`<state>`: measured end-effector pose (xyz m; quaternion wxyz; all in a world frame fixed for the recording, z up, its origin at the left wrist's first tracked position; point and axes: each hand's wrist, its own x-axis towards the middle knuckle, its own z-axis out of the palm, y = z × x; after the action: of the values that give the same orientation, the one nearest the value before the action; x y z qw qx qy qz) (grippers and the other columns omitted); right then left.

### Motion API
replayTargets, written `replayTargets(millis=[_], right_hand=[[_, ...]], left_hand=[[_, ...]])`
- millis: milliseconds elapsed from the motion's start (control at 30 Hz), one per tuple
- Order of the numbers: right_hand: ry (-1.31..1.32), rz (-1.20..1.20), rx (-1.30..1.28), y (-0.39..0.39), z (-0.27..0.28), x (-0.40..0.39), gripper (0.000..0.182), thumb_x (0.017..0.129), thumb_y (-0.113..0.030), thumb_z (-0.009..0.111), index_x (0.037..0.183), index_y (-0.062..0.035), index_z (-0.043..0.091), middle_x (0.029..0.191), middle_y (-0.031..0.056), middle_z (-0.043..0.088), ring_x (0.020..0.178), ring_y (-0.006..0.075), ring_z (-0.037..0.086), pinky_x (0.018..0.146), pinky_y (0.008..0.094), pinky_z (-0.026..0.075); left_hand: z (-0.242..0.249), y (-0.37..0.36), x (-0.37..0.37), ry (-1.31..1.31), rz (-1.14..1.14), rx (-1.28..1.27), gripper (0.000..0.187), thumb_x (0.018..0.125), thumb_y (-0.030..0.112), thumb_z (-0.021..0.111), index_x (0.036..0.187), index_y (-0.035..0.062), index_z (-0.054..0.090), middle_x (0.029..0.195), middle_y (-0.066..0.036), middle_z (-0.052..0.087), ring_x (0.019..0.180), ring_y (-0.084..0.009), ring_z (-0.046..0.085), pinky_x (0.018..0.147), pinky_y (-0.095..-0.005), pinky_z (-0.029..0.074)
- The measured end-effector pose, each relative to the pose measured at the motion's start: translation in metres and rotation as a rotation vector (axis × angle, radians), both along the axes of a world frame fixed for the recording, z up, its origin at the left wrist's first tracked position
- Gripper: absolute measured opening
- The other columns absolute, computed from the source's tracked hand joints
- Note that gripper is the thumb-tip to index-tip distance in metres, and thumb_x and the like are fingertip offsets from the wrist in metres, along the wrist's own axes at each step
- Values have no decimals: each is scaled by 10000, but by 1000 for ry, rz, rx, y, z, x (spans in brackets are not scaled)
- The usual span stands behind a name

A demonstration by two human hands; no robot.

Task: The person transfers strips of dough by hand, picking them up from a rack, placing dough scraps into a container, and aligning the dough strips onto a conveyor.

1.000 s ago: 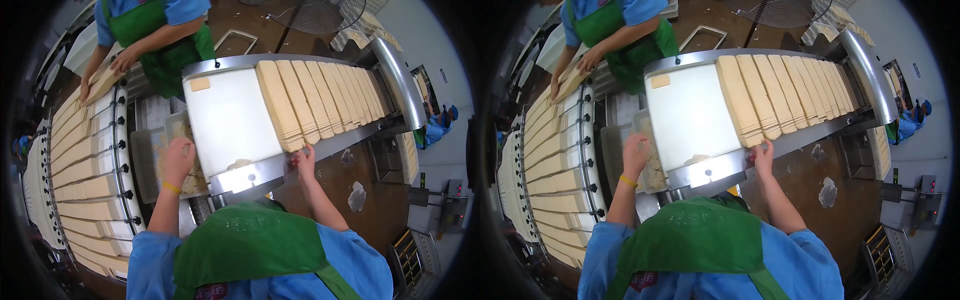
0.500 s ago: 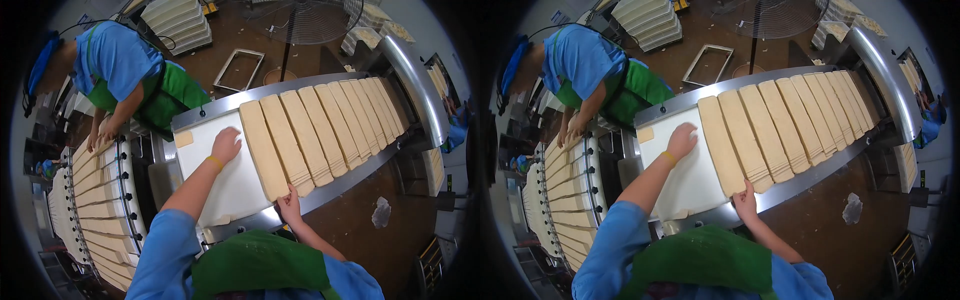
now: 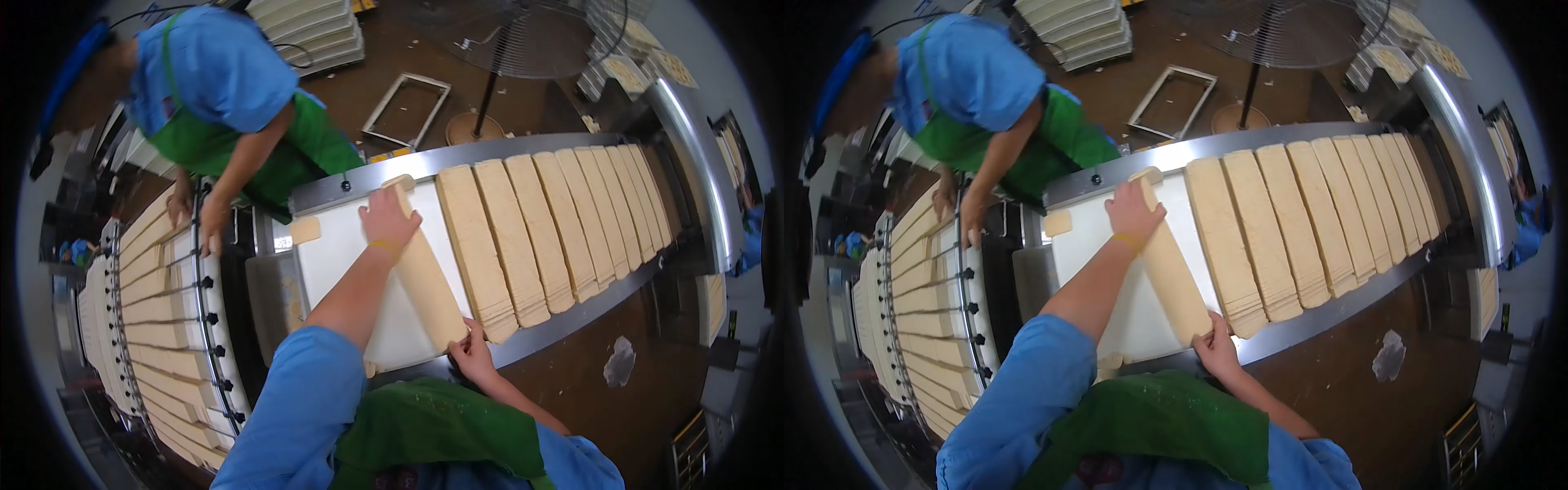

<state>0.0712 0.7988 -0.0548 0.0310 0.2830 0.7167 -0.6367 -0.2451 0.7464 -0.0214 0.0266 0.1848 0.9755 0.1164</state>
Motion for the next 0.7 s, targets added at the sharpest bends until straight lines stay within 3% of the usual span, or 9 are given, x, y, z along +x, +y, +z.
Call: replayTargets(millis=[133, 167, 200, 300, 400, 433, 567, 633, 700], right_hand=[[-68, 303, 124, -6, 17, -24, 644, 823, -179, 676, 1348, -10, 343, 809, 103, 598, 680, 161, 583, 625, 286, 477], [-101, 380, 148, -5, 27, -34, 656, 817, -184, 686, 1346, -2, 343, 842, 112, 607, 700, 160, 585, 635, 282, 477], [-124, 454, 125, -3, 37, -44, 719, 765, -247, 736, 1336, -25, 361, 949, 178, 619, 806, 247, 623, 724, 333, 503], [-41, 665, 395, 2, 44, -54, 781, 725, -293, 762, 1354, -80, 351, 1054, 243, 580, 900, 378, 613, 796, 417, 510], [17, 694, 438, -1, 33, -62, 811, 672, -239, 798, 1339, -87, 362, 1144, 272, 512, 1012, 422, 557, 887, 436, 483], [31, 712, 453, -1, 30, -62, 822, 654, -221, 810, 1333, -90, 366, 1175, 282, 489, 1050, 437, 538, 917, 442, 474], [132, 657, 541, -23, 50, -73, 774, 652, -144, 797, 1309, -83, 393, 1098, 248, 494, 1035, 413, 531, 909, 425, 474], [202, 711, 536, -48, 69, -79, 781, 651, -140, 799, 1311, -72, 386, 1085, 227, 475, 1035, 402, 517, 902, 414, 472], [295, 754, 522, -85, 85, -89, 794, 646, -142, 804, 1313, -68, 378, 1096, 223, 465, 1052, 393, 504, 904, 408, 468]], left_hand=[[9, -103, 5, 109, 247, -207, 742, 726, 505, 635, 1269, 28, 467, 1175, -133, 518, 1173, -265, 449, 961, -500, 323], [22, -130, 8, 12, 338, -209, 758, 701, 530, 655, 1235, 19, 485, 1168, -140, 534, 1155, -289, 472, 958, -496, 339], [27, -161, 15, -5, 395, -184, 768, 680, 581, 671, 1179, 17, 519, 1177, -157, 541, 1133, -307, 499, 923, -498, 376], [49, -231, 52, -255, 483, -102, 786, 678, 579, 705, 1151, -20, 520, 1110, -180, 578, 1042, -344, 559, 888, -455, 447], [9, -278, 100, -105, 374, 193, 705, 654, 507, 786, 1072, -15, 563, 1017, -181, 617, 954, -337, 607, 831, -433, 485], [8, -284, 115, -118, 454, 307, 693, 653, 482, 798, 1072, -17, 561, 998, -181, 624, 937, -332, 615, 823, -418, 492], [12, -310, 146, -87, 631, 627, 668, 659, 430, 821, 1078, -13, 548, 986, -185, 641, 915, -305, 637, 803, -395, 504], [49, -334, 156, -21, 623, 717, 674, 666, 437, 814, 1088, -12, 538, 988, -185, 644, 913, -310, 637, 799, -398, 503], [57, -381, 163, 128, 691, 570, 662, 685, 458, 795, 1076, -13, 544, 976, -200, 643, 908, -329, 640, 787, -401, 502]])
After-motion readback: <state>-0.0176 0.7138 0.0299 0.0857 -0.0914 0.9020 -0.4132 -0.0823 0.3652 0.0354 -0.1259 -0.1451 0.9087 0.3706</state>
